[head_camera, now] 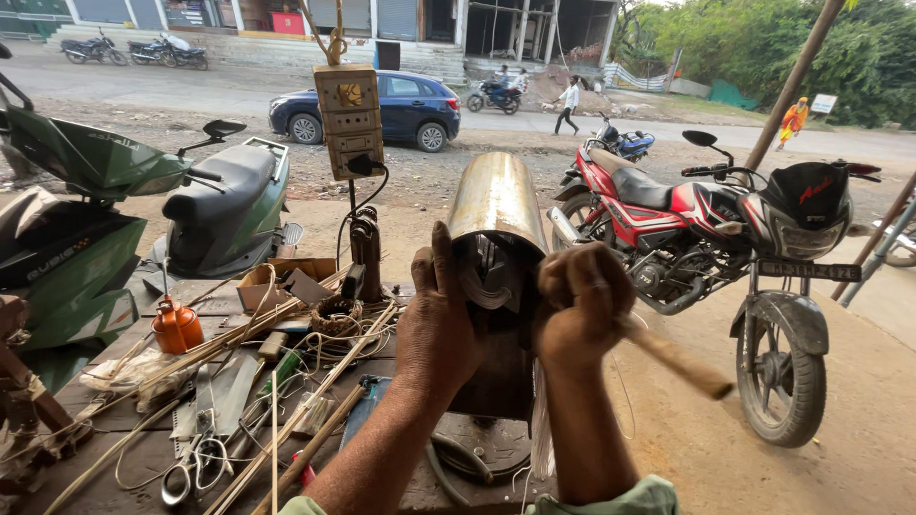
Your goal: The person holds a large metal cylinder on a stand and uses a wooden stick to push and arrange white wire inside it, adjusting the wire by hand and with the stick to position it along the cylinder's interior.
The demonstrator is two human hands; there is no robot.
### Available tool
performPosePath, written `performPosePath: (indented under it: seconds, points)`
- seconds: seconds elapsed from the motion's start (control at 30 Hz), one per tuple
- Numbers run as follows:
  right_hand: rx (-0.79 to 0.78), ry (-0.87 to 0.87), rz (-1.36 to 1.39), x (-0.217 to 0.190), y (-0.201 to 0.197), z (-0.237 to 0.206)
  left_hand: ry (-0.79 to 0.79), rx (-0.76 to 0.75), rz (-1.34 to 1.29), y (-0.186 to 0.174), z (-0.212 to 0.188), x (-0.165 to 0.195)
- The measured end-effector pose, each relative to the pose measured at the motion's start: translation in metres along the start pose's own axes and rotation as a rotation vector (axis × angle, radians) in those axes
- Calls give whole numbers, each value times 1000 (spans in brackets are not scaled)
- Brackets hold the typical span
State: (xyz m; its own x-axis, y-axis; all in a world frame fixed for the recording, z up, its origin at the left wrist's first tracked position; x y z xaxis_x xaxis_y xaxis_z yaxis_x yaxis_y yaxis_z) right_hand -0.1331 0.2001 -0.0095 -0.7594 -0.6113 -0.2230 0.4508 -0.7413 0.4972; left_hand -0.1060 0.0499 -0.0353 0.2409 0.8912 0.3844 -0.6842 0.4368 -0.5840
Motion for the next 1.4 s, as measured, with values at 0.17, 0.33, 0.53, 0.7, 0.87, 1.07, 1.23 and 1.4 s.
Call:
performPosePath:
  seconds: [0.17, 0.33, 0.53, 0.7, 0.87, 1.07, 1.23, 1.4]
  points:
    - [-40, 44, 55, -12, 9, 6, 71, 31, 47, 1, 0, 3]
    - [26, 28, 133, -32, 12, 5, 9, -23, 72, 4, 1, 3]
    - [50, -50, 100, -58, 12, -19, 44, 44, 39, 4, -7, 6]
    - [99, -142, 57, -44, 19, -29, -6, 29, 75, 2, -4, 5]
    - [108, -90, -11, -20, 11, -15, -31, -23, 62, 3, -2, 4]
    - [77, -21, 3, -17, 2, -6, -30, -59, 86, 2, -3, 3]
    - [46, 32, 77, -35, 2, 0, -20, -57, 87, 3, 0, 4]
    - [123, 16, 154, -56, 2, -11, 1, -30, 75, 4, -2, 4]
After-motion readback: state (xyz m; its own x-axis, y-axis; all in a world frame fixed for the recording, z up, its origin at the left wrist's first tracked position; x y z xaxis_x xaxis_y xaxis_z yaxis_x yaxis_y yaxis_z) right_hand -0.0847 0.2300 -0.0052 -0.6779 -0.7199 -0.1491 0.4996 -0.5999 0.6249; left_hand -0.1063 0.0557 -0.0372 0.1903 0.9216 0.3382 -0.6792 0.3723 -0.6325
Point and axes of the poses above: each hand's wrist, its own z-axis towards the middle knuckle, its own y-axis out of the palm, x = y × z, the point moved 2 cm from there along z, towards the middle knuckle, and after that the axes turned 8 degrees about z, right-handed, at the moved point
